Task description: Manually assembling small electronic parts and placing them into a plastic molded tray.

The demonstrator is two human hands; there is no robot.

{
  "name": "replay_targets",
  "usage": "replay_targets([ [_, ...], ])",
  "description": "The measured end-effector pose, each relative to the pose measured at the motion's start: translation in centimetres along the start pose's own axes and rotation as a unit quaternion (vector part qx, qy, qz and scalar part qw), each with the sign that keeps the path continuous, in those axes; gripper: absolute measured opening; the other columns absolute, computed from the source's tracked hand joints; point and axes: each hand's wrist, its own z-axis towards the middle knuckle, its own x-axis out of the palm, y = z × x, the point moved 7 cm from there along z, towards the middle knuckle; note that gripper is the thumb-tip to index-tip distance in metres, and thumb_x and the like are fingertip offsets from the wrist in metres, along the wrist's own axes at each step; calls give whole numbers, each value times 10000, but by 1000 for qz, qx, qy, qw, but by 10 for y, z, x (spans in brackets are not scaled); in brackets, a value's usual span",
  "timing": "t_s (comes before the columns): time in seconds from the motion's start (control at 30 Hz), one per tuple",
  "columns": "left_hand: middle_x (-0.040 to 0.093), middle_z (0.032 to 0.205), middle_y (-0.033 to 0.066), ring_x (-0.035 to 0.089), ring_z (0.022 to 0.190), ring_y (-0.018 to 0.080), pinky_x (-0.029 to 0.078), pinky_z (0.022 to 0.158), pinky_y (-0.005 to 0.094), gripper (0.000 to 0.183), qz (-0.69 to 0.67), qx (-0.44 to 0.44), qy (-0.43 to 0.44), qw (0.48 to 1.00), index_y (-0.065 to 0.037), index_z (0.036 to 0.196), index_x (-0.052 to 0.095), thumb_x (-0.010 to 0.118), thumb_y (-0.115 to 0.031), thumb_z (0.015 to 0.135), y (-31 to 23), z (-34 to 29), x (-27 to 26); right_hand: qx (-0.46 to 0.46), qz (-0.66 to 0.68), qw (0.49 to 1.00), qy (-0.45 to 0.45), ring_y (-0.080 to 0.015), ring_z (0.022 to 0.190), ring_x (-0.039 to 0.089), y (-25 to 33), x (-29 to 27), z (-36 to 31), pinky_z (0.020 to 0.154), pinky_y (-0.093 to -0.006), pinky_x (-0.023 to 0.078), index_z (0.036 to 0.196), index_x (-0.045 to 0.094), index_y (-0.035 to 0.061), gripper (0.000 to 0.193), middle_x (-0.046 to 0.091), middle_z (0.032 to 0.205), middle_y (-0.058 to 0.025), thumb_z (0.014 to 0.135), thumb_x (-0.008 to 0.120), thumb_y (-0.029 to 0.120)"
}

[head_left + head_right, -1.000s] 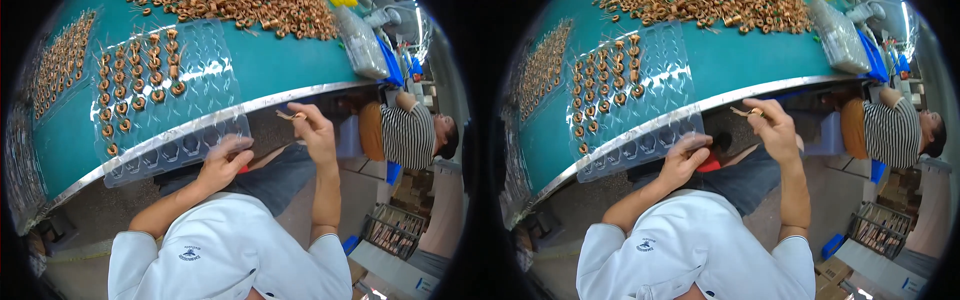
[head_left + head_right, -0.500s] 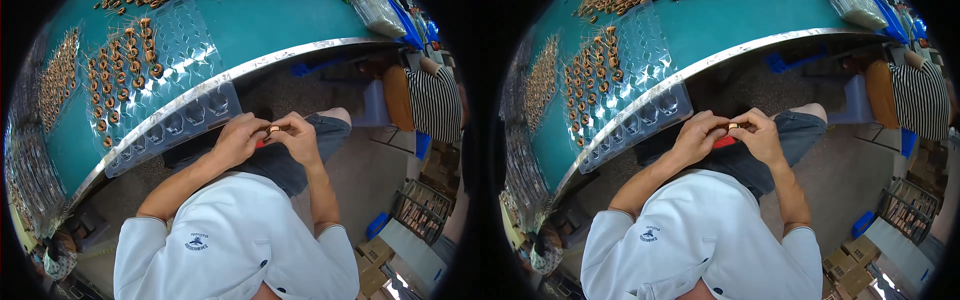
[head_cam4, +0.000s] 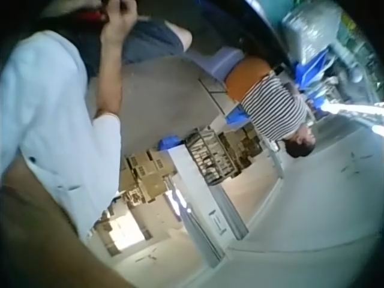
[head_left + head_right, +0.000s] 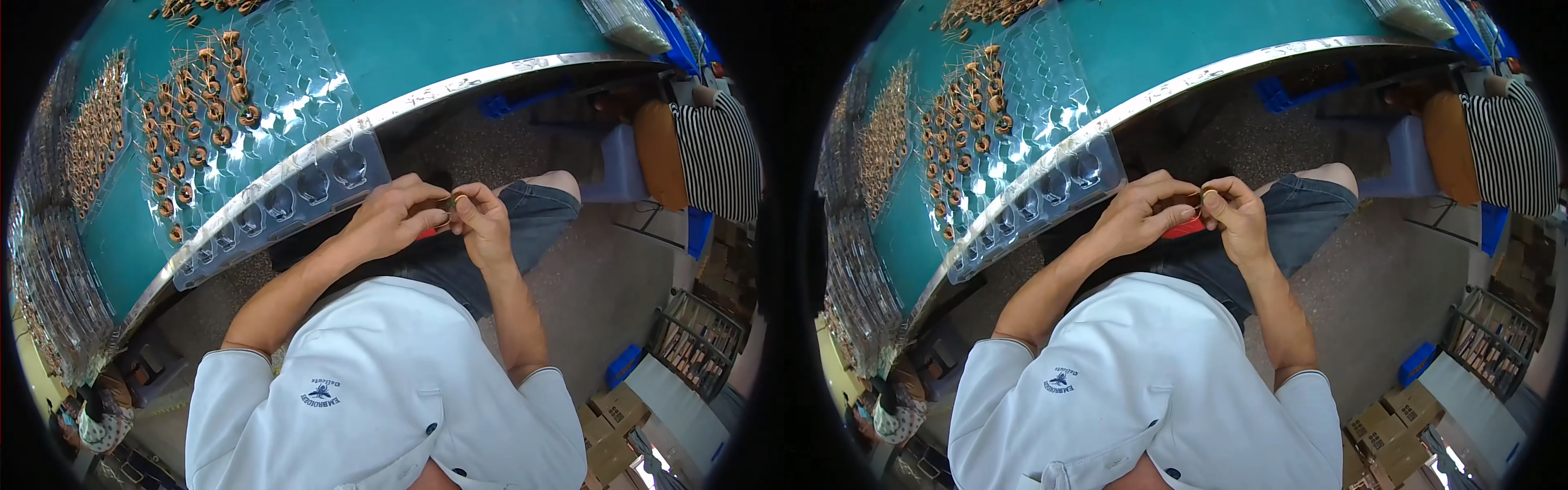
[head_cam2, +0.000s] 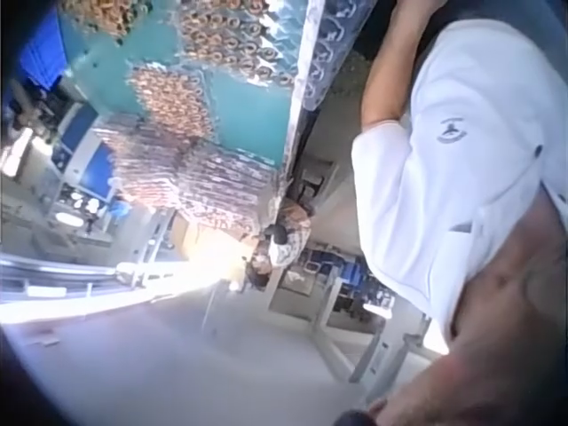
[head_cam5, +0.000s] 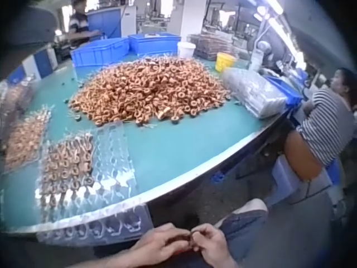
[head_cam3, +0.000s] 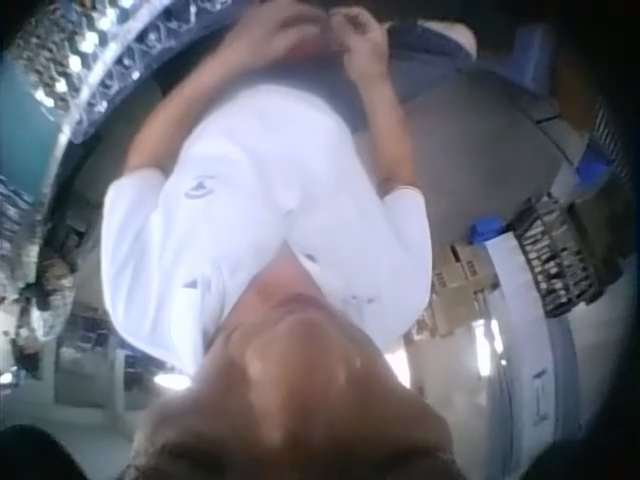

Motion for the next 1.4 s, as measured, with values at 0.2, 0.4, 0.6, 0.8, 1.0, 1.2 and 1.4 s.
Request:
replay_targets([
  [0.2,655,826,122,642,849,317,509,723,384,125,168,94,72,979,-42,954,704,639,-93,861,-2,-3,5,4,-63,997,31,-94,636,545,-3,7,-5,579,-211,450,1014,616,25,208,605,774,-27,900,706,175],
  [0.4,678,861,87,659,744,198,495,658,300,159,50,73,14,996,-50,1016,693,670,-118,874,-3,2,-5,-52,-9,999,11,-91,649,557,8,13,2,596,-207,462,1042,620,24,234,620,808,-24,890,719,173],
  [0.6,665,802,95,630,727,134,499,676,289,349,-114,-137,41,983,2,1045,652,742,-256,827,16,-7,3,-63,-68,995,-22,-81,663,567,5,15,0,604,-203,471,1051,622,27,257,629,826,-9,883,729,190],
  [0.8,694,857,150,679,765,274,517,691,342,167,-18,-80,-12,997,20,866,683,662,-144,839,13,-1,-12,-90,-122,988,20,-103,703,592,6,13,-3,631,-220,501,1063,598,14,243,626,864,-50,904,698,168],
  [1.0,692,819,90,639,733,146,498,682,291,166,-103,-158,25,982,2,894,694,679,-161,863,25,-4,-6,-71,-165,983,26,-95,681,571,13,17,-7,617,-214,485,1071,599,15,240,614,837,-46,930,667,197],
  [1.2,666,790,52,584,712,93,474,660,257,185,-171,-190,34,966,2,899,689,690,-183,886,50,-16,8,-97,-337,932,90,-71,680,583,16,20,-16,574,-183,472,1156,582,24,292,626,810,-31,956,629,231],
  [1.4,646,790,32,569,691,94,469,656,257,162,-285,-124,-13,950,-16,918,686,671,-177,913,32,-11,11,-105,-283,950,72,-64,655,584,20,19,-17,559,-176,466,1137,583,21,284,631,776,-27,957,628,235],
])
